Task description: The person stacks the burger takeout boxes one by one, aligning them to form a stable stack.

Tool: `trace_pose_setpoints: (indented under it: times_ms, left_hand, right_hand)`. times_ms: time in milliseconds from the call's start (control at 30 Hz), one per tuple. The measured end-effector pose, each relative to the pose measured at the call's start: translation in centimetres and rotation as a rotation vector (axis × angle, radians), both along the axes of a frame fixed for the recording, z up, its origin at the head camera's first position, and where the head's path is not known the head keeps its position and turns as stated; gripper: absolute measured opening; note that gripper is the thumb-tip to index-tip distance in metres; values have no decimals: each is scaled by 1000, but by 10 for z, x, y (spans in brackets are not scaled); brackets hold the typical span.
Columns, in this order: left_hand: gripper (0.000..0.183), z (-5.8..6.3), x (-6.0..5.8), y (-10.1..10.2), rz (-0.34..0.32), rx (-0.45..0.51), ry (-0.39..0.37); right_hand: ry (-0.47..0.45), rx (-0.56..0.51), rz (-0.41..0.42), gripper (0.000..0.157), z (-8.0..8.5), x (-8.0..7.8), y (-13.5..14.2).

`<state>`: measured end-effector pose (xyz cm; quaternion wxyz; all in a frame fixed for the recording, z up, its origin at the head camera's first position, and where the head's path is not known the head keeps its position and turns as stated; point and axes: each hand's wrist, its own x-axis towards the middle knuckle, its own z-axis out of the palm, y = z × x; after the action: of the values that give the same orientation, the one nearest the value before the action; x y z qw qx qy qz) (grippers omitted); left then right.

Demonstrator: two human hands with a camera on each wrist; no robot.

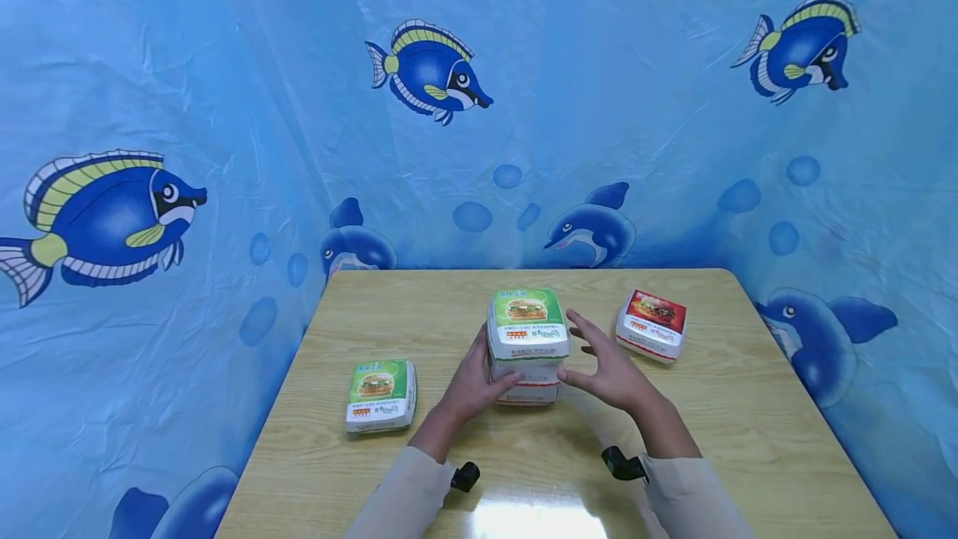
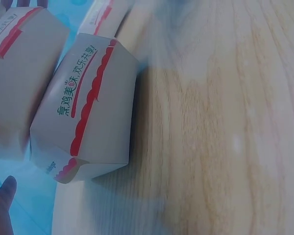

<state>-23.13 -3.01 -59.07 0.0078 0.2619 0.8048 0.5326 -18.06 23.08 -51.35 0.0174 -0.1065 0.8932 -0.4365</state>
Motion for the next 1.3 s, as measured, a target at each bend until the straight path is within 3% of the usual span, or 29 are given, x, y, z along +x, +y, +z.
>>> trace_pose_setpoints:
  times_ms: [467,800,1100,1300]
  left_hand:
    - [95,4,1,-3,-6,-15,28]
    - [88,5,1,-3,-5,-33,97]
    - [85,8,3,-4,-10,-20,175]
    - [85,9,4,-4,-10,-20,170]
  right_hand:
    - [28,18,0,88,-6,9,-1]
    - [42,17,-9,84,-6,11,-1]
    - [54,19,-50,80,-1,14,-3]
    - [76,34,-73,80,0,14,-4]
